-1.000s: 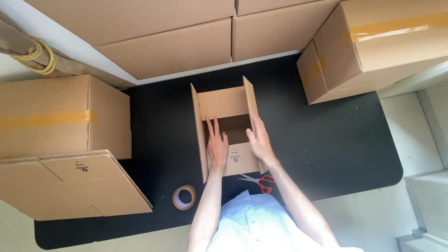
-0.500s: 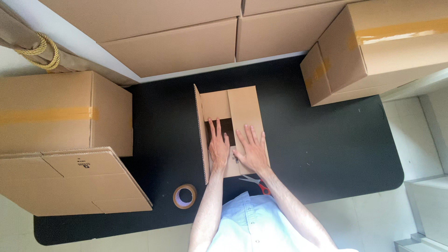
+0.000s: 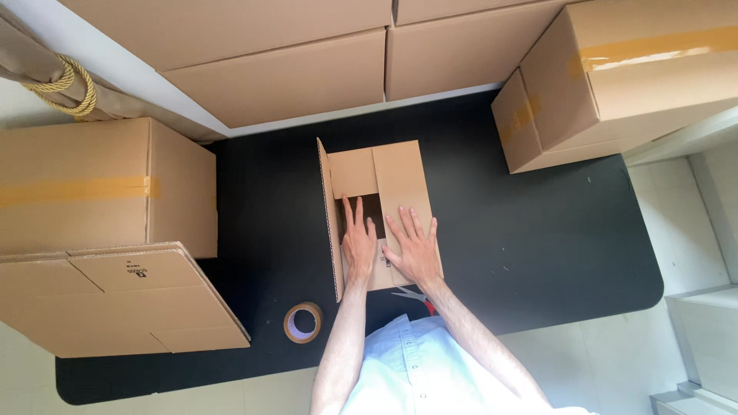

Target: The person folds the top flaps of a cardboard box and seals them with tape, using scissors to cut the tape. They then pick up a flat cardboard sheet and unfold it into a box shape.

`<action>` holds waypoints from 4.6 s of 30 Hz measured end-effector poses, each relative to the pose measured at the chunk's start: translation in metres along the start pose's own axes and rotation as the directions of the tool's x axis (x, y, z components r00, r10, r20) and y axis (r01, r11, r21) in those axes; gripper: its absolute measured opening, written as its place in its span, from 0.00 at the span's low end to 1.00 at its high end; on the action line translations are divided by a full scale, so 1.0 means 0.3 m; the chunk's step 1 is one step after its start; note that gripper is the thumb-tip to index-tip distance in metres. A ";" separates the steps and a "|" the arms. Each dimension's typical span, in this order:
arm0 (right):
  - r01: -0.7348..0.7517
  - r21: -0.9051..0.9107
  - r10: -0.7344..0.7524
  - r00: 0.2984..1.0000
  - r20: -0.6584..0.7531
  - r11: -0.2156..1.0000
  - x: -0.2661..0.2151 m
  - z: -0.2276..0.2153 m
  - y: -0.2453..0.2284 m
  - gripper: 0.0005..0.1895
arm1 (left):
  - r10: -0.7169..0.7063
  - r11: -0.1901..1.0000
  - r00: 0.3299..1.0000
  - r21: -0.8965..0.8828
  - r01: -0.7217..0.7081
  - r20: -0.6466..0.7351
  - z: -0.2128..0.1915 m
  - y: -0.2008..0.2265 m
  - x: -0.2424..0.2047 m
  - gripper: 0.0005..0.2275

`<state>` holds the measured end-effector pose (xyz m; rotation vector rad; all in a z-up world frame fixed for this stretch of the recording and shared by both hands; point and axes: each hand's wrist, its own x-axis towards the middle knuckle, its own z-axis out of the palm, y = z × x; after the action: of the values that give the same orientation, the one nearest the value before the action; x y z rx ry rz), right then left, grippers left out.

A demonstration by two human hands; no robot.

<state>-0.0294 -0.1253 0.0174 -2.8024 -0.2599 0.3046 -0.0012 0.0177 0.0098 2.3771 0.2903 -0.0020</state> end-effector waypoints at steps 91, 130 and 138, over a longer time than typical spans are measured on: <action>0.107 0.100 -0.117 0.987 0.107 0.989 -0.107 -0.020 0.026 0.55 | -0.018 0.913 0.984 0.397 0.089 -0.180 0.073 -0.049 -0.094 0.27; 0.061 0.362 -0.132 0.976 0.173 0.930 -0.158 0.017 0.001 0.50 | -0.510 0.758 0.858 0.442 0.480 -0.057 0.075 -0.842 -0.658 0.20; 0.070 0.360 -0.135 0.978 0.159 0.930 -0.161 0.009 -0.002 0.49 | -0.371 0.832 0.906 0.361 0.421 -0.203 0.028 -0.753 -0.629 0.14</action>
<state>-0.0766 -0.1343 0.0238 -2.3995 -0.3542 0.5266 -0.2316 0.1329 -0.1329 2.6753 0.9229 -0.1197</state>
